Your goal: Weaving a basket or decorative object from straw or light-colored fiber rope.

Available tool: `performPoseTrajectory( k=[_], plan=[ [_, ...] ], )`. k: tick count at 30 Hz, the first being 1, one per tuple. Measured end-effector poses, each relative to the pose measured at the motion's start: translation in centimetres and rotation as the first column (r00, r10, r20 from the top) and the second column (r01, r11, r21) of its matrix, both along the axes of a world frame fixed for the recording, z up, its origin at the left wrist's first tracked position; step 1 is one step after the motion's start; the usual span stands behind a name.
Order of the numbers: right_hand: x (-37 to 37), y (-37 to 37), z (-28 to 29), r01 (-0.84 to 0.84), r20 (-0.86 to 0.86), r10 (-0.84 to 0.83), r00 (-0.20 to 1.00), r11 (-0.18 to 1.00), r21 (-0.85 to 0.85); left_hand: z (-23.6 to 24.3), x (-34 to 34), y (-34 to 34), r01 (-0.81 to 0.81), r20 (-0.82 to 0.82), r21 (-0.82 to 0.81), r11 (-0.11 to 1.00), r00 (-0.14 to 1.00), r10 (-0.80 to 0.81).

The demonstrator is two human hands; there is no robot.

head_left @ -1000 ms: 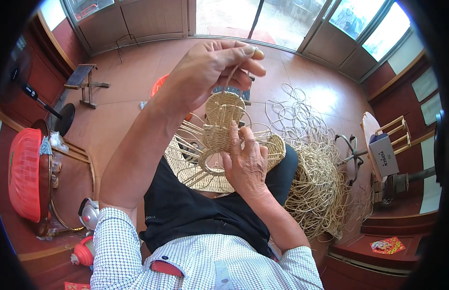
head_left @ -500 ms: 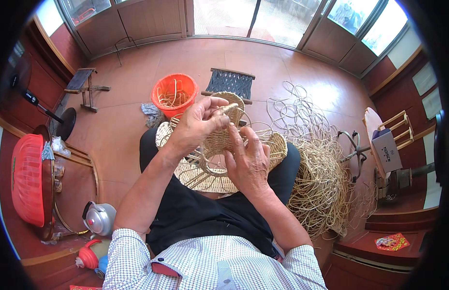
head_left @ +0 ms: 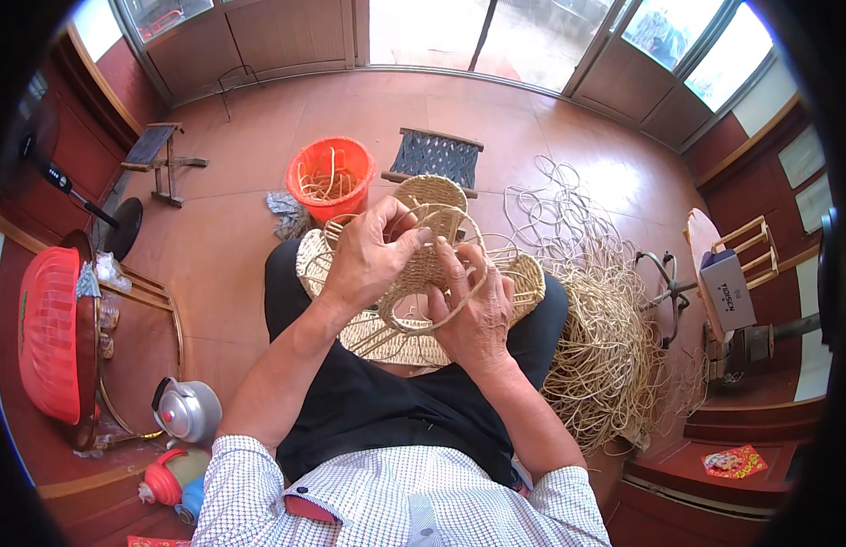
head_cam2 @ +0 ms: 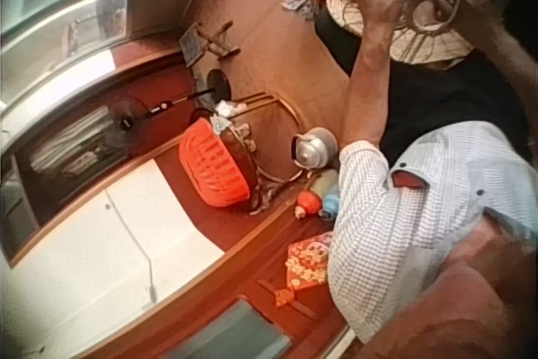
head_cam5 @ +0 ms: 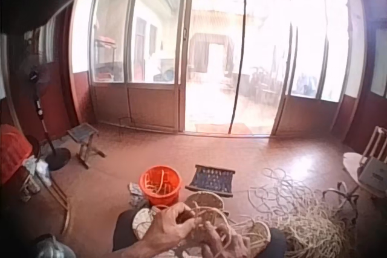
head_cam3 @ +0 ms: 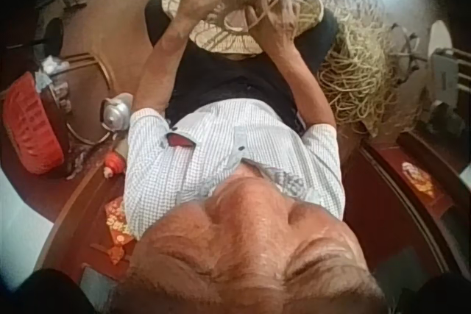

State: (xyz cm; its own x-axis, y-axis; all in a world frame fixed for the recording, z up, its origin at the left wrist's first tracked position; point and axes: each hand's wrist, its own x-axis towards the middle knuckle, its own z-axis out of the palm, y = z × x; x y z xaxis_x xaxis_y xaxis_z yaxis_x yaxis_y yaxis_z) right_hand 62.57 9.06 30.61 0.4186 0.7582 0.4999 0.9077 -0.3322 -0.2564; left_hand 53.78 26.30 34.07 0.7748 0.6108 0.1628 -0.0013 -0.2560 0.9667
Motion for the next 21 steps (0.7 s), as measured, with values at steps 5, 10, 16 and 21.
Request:
performPoseTrajectory(
  k=[5, 10, 16, 21],
  plan=[
    [-0.2, 0.0, 0.3, -0.01, 0.006, 0.01, 1.0, 1.0, 0.027, 0.6, -0.7, 0.1, -0.059, -0.088, 0.071, 0.996, 0.994, 0.065],
    [-0.7, 0.6, 0.6, -0.013, 0.006, 0.012, 1.0, 0.983, 0.182, 1.4, -1.7, 0.8, -0.089, -0.197, 0.189, 0.978, 0.972, 0.127],
    [-1.0, 2.1, 1.1, -0.073, -0.006, 0.076, 0.997, 0.976, 0.206, 2.5, -0.7, 0.2, -0.065, -0.273, 0.612, 0.788, 0.918, 0.288],
    [-0.8, 3.1, 1.5, -0.067, 0.023, 0.064, 0.998, 0.969, 0.239, 0.8, -1.4, 3.2, 0.155, -0.06, 0.038, 0.987, 0.986, -0.153]
  ],
)
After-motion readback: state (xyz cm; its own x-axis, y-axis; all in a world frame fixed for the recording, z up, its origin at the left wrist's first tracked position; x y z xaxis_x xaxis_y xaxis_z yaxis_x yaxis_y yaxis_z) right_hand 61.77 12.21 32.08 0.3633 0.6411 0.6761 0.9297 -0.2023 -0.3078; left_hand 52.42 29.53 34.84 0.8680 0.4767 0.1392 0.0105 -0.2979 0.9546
